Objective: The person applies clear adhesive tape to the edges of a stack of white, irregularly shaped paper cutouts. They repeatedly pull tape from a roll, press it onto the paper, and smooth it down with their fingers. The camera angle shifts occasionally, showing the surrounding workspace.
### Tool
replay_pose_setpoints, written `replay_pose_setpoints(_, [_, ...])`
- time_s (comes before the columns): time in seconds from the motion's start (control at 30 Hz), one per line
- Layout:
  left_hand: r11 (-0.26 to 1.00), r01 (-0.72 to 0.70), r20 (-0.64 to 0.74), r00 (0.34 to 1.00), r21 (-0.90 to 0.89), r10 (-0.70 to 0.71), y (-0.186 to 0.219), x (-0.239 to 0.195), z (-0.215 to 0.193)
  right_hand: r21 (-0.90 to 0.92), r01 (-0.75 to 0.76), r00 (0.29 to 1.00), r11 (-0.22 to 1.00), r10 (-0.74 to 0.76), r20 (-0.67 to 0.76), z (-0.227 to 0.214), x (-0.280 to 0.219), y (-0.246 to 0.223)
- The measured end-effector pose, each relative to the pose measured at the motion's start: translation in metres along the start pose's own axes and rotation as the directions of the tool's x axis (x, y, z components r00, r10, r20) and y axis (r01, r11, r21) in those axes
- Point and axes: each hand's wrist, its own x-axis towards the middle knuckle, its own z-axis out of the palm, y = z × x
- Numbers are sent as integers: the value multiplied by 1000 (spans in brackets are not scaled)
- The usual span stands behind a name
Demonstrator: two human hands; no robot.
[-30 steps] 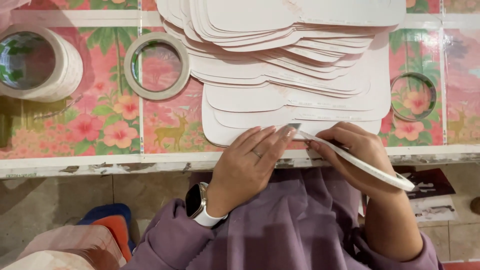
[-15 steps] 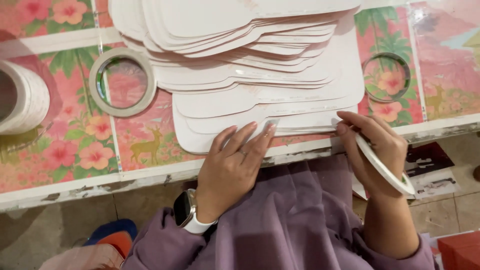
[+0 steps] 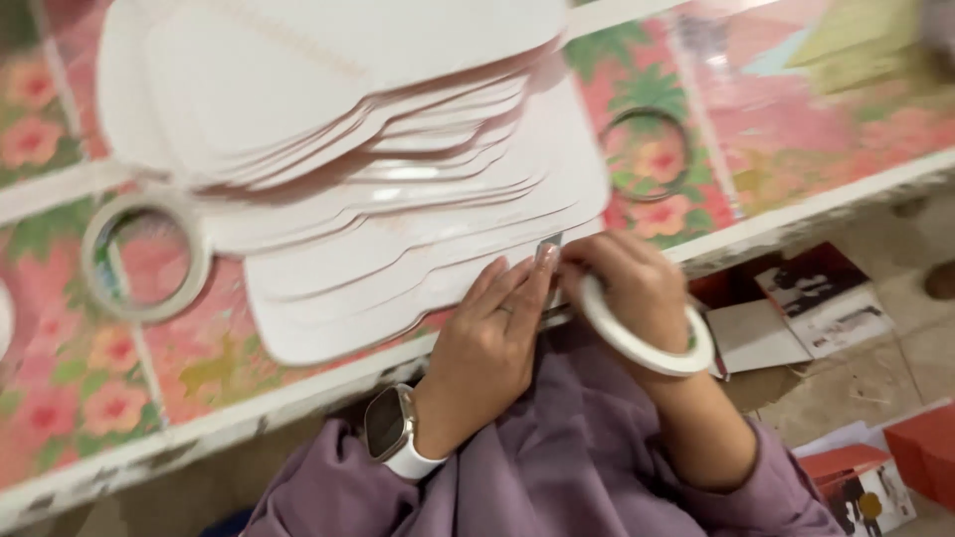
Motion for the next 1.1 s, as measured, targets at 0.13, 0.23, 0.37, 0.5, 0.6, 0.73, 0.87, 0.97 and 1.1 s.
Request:
replay_pose_setpoints(0.13, [997, -77, 14, 997, 27, 77, -5, 17, -26, 174, 24, 999, 985, -31, 40, -25, 12, -20])
replay_pose_setpoints(0.23, [973, -65, -26, 997, 223, 73, -20, 9, -58, 252, 128, 958, 959, -54, -280, -15, 7, -27])
replay_pose_setpoints(0.37, [854, -2, 7, 1000, 521, -2, -67, -18, -57, 174, 177, 928, 969, -105, -358, 14, 1, -18])
replay_pose_setpoints(0.5, [803, 114, -133, 990, 585, -43, -91, -16, -46, 144, 180, 981, 973, -166, -105, 17, 2, -11])
replay_pose_setpoints(0.6, [955, 73, -8, 997, 287, -74, -45, -7, -45, 8, 169, 983, 986, -168, -73, 7, 2, -17])
replay_pose_setpoints(0.73, [940, 176, -17, 984, 293, -179, -19, -15, -22, -59, 154, 969, 986, -162, -185, 11, -5, -28])
replay_pose_setpoints(0.87, [884, 165, 34, 979, 438, -200, -16, -12, -16, 102, 294, 943, 950, -270, -194, 10, -13, -55])
replay_pose_setpoints(0.97, [948, 160, 39, 983, 274, -177, -25, -24, -38, 202, 222, 973, 954, -203, -111, 2, -8, -65])
replay_pose_setpoints(1.1, [981, 180, -129, 977, 66, -171, -31, -54, -72, 287, -67, 992, 956, 33, 120, 6, 2, -66])
